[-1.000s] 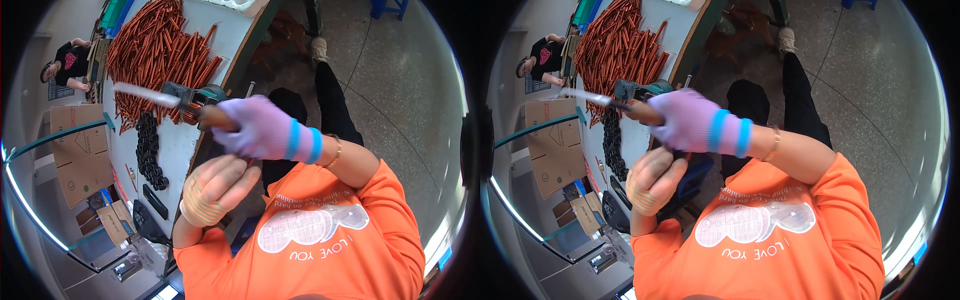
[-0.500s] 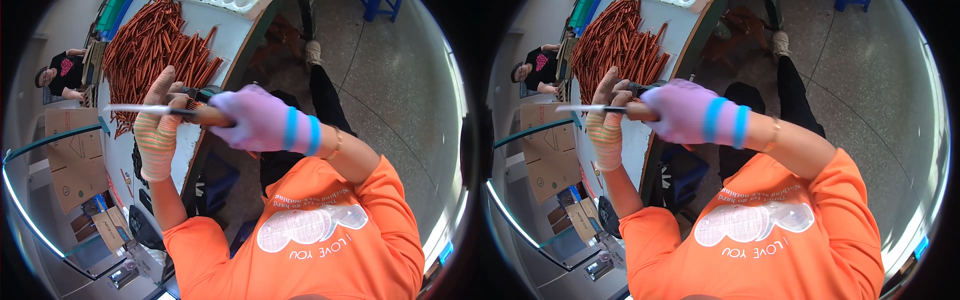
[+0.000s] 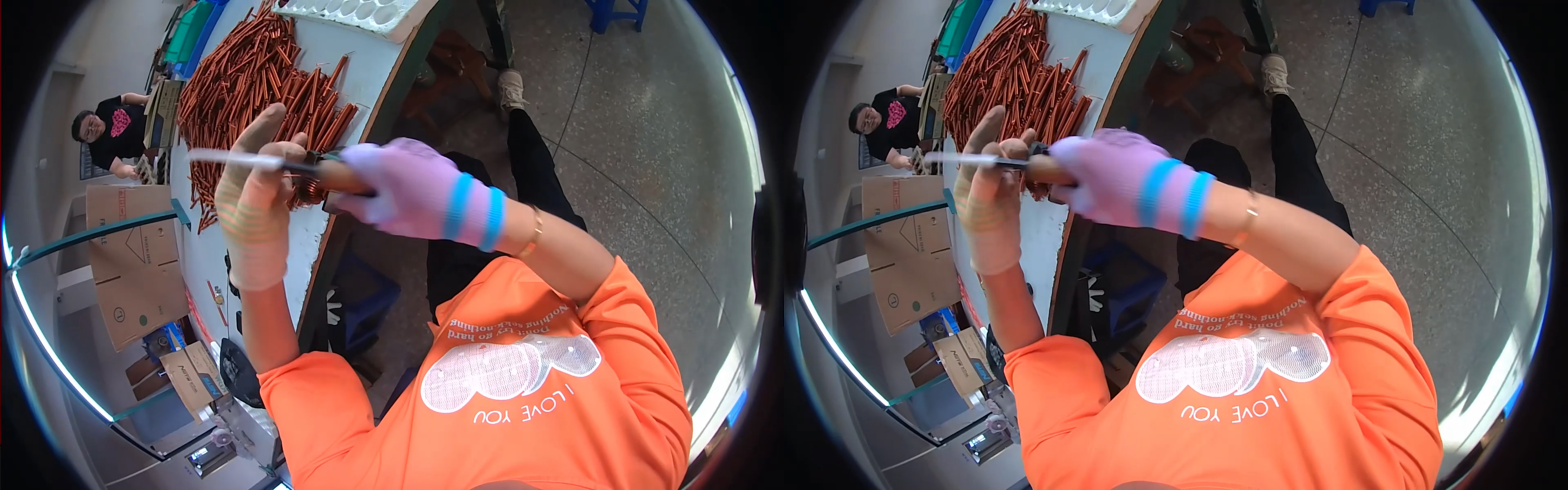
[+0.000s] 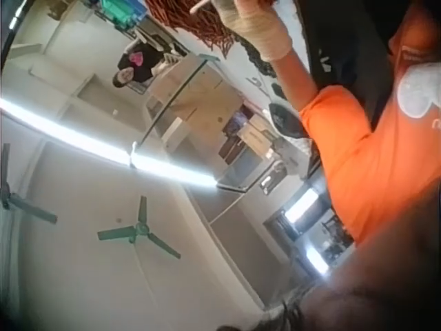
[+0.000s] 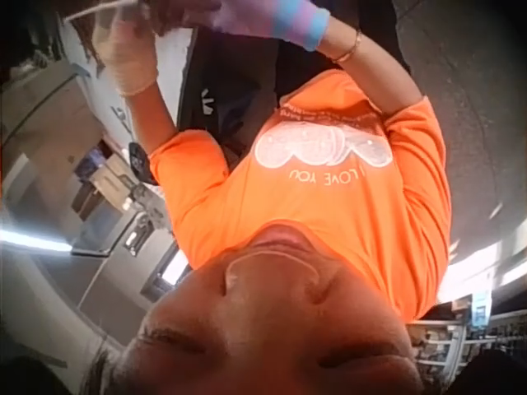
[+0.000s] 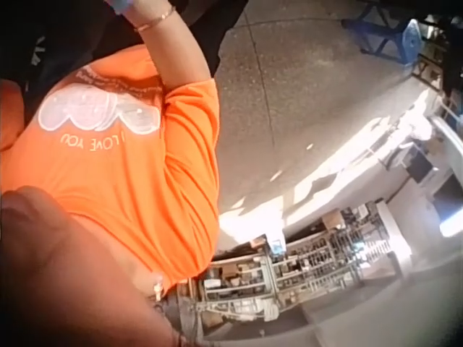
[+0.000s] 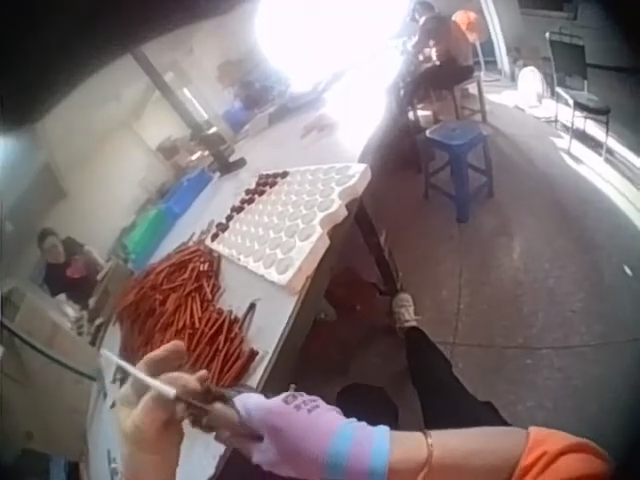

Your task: Assemble metal and plastic components into a cable sub-assembly using a manual winding jig.

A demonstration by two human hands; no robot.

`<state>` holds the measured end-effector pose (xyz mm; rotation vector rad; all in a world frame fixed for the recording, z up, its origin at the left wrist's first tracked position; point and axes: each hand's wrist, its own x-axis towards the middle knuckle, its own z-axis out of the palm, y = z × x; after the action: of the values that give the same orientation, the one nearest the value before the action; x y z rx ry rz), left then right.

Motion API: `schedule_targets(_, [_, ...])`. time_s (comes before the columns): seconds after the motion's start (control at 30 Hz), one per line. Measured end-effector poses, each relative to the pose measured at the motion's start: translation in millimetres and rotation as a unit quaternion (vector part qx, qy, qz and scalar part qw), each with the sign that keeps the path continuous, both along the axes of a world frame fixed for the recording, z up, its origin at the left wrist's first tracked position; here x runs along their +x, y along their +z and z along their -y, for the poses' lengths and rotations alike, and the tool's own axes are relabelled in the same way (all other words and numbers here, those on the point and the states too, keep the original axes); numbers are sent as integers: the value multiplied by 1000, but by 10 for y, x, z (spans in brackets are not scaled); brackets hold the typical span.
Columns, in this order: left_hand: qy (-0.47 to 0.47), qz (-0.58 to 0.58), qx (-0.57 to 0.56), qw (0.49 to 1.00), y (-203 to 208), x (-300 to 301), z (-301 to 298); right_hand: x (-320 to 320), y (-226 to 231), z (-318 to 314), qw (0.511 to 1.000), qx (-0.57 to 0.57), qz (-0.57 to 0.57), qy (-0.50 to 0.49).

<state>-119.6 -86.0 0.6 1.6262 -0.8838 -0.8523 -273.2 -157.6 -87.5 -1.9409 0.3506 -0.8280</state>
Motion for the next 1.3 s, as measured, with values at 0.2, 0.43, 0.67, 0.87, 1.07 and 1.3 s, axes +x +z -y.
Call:
schedule_targets(0.2, [-22,33,-140,989,37,-16,-48,-925,-313,-221,875,467,-81,94])
schedule_targets(0.43, [-92,413,-6,906,260,-278,364,-910,-323,-372,826,563,25,38])
schedule_targets(0.67, [-111,607,-105,780,569,-283,277,-1047,-379,-363,666,656,-150,323])
schedule_targets(0.87, [-106,656,-56,745,293,169,467,-864,-495,-506,503,755,-30,419])
schedule_targets(1.07, [-85,565,-98,815,33,497,362,-620,-359,-616,397,803,61,440])
schedule_targets(1.3, [-129,657,-158,726,149,212,547,-682,-392,-721,345,816,113,449])
